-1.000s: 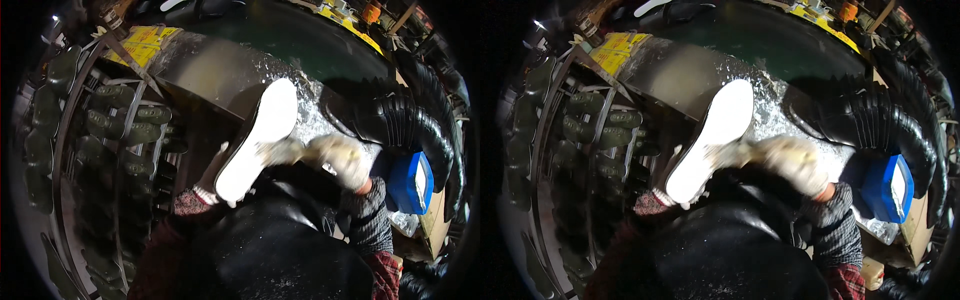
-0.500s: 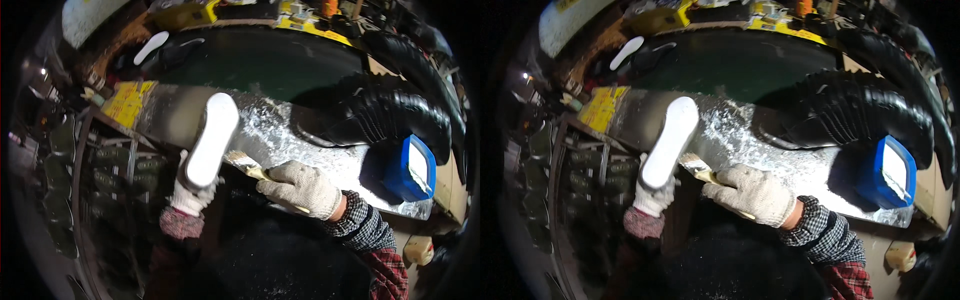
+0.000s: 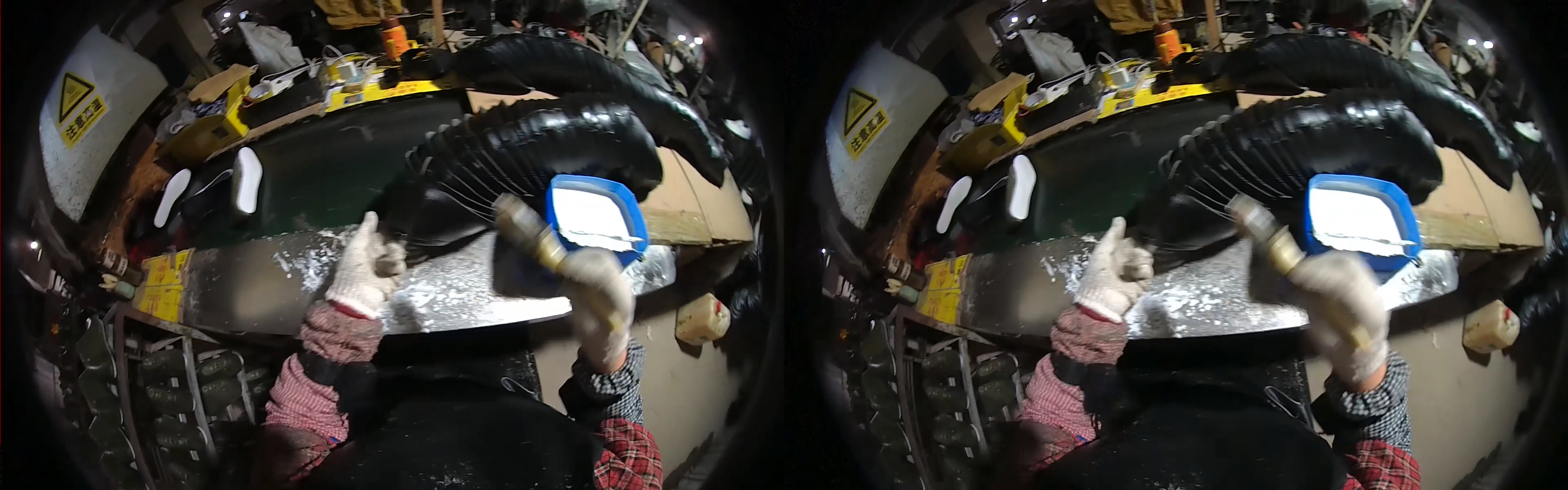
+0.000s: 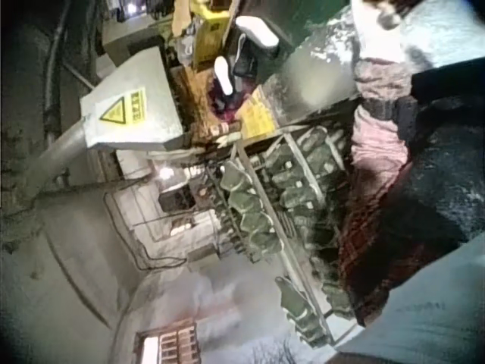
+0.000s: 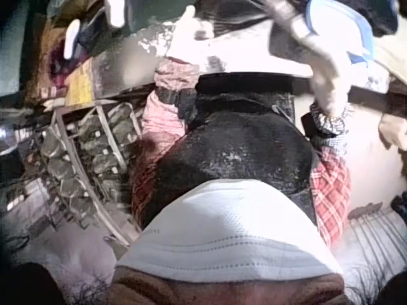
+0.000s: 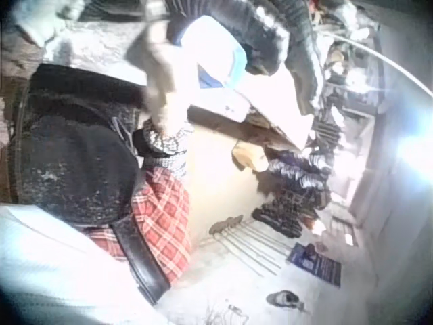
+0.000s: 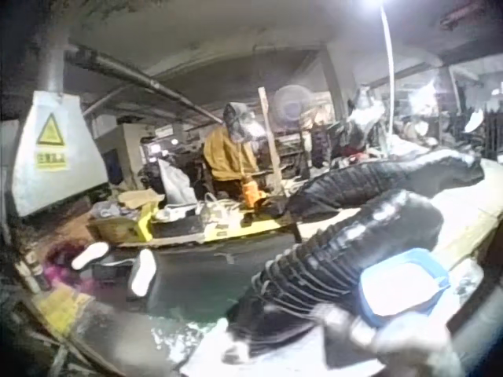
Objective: The person is applying glue to the soles and uppers of shoes using a brush.
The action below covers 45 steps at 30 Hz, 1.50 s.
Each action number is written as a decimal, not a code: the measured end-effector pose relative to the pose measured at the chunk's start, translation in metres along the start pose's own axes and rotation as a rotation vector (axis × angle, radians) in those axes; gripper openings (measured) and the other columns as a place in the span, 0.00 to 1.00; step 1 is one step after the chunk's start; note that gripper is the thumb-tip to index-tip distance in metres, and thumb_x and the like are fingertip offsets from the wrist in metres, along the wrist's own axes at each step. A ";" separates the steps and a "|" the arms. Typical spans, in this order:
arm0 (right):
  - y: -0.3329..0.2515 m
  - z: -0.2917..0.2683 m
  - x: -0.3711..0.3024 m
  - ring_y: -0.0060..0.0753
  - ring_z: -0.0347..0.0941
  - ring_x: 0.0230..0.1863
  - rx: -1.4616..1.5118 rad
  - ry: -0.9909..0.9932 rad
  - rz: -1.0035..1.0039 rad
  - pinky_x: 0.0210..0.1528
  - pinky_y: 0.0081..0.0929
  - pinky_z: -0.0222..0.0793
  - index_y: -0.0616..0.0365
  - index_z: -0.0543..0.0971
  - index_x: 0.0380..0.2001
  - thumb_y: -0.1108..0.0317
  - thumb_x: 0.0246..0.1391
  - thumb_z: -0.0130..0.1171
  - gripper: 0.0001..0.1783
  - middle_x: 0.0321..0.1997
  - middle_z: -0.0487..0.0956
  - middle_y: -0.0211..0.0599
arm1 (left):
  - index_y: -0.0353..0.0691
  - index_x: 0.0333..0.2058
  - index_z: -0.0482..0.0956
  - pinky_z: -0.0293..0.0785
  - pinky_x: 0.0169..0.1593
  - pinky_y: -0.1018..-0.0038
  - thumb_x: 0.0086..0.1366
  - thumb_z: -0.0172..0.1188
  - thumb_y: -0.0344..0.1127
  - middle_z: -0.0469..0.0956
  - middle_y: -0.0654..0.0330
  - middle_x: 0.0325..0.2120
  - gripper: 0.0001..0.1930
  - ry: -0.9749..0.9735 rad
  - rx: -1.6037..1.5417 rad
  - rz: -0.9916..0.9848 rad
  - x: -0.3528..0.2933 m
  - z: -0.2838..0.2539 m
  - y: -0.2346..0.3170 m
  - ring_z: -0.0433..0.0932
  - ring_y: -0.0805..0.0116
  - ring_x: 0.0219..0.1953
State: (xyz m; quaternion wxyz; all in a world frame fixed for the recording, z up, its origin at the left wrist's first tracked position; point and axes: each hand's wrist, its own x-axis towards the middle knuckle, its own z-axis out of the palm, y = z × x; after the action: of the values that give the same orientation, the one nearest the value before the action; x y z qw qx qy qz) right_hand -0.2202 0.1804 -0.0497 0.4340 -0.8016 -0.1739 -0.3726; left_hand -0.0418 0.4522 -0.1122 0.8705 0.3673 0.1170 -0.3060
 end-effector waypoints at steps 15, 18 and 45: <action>0.045 -0.107 -0.017 0.14 0.64 0.24 -0.586 0.145 0.336 0.28 0.16 0.63 0.63 0.78 0.32 0.71 0.60 0.60 0.05 0.22 0.73 0.26 | 0.40 0.67 0.56 0.54 0.69 0.53 0.71 0.45 0.39 0.60 0.53 0.66 0.27 0.123 0.509 0.507 -0.211 -0.196 -0.020 0.61 0.54 0.65; 0.012 -0.060 -0.015 0.17 0.66 0.24 -0.503 0.166 0.235 0.27 0.17 0.64 0.66 0.78 0.31 0.73 0.60 0.58 0.06 0.22 0.74 0.30 | 0.44 0.65 0.59 0.63 0.64 0.53 0.67 0.54 0.33 0.63 0.53 0.64 0.28 0.166 0.042 0.286 -0.179 -0.141 -0.043 0.67 0.55 0.61; -0.132 0.237 0.062 0.37 0.73 0.17 0.260 -0.547 -0.565 0.21 0.33 0.71 0.59 0.78 0.42 0.57 0.57 0.58 0.18 0.19 0.73 0.30 | 0.37 0.36 0.77 0.68 0.29 0.71 0.62 0.53 0.27 0.74 0.56 0.26 0.05 0.130 0.175 0.632 -0.127 -0.120 0.001 0.72 0.63 0.27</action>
State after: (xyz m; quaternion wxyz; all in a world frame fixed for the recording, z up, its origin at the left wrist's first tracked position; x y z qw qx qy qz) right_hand -0.1533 0.4475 -0.0104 0.3502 -0.7304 -0.5414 -0.2254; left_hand -0.1383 0.5943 -0.1416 0.8782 0.4776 0.0258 -0.0059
